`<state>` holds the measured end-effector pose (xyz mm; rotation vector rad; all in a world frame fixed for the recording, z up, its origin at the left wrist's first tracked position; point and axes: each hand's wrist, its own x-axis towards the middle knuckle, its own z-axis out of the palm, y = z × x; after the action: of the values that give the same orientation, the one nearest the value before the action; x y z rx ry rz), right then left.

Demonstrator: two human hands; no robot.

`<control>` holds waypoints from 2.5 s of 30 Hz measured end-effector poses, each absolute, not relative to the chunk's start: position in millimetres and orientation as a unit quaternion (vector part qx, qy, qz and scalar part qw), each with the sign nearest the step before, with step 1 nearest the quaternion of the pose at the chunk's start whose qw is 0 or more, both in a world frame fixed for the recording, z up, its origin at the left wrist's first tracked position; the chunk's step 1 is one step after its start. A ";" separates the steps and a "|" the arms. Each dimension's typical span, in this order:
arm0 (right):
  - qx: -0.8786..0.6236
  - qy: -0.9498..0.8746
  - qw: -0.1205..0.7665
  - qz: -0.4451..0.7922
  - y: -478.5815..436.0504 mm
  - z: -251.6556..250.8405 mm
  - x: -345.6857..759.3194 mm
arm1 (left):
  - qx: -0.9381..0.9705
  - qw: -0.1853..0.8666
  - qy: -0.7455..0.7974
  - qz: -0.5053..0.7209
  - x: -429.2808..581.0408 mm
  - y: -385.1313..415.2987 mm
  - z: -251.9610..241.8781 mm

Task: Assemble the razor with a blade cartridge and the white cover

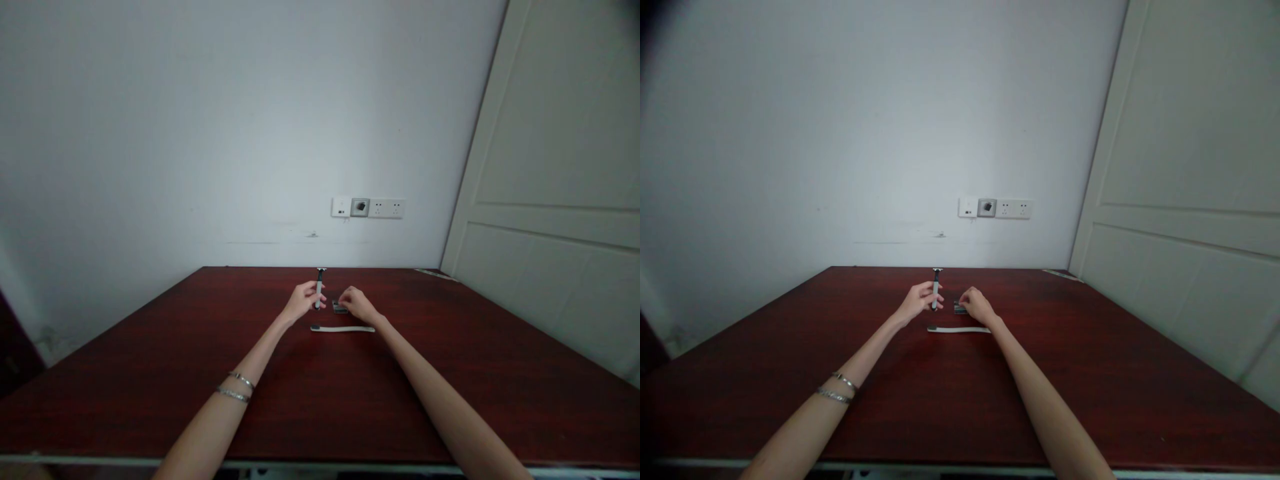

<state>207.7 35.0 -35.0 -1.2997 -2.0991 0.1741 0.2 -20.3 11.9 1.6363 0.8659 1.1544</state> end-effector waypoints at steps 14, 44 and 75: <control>-0.402 -0.795 0.429 0.150 -8.1 28.1 193.8 | 0.654 0.426 0.357 0.513 -0.9 -19.6 19.5; -0.309 -0.872 0.359 -0.119 -34.2 36.9 188.4 | 0.638 0.423 0.369 0.527 -2.0 -28.1 29.7; -0.394 -0.633 0.567 0.350 -6.4 35.9 181.7 | 0.697 0.259 0.440 0.504 -4.1 -30.4 -1.8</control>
<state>181.7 -6.4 35.9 -0.9247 -1.4873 0.8232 -4.1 -30.4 -1.8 1.8891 1.1930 1.3650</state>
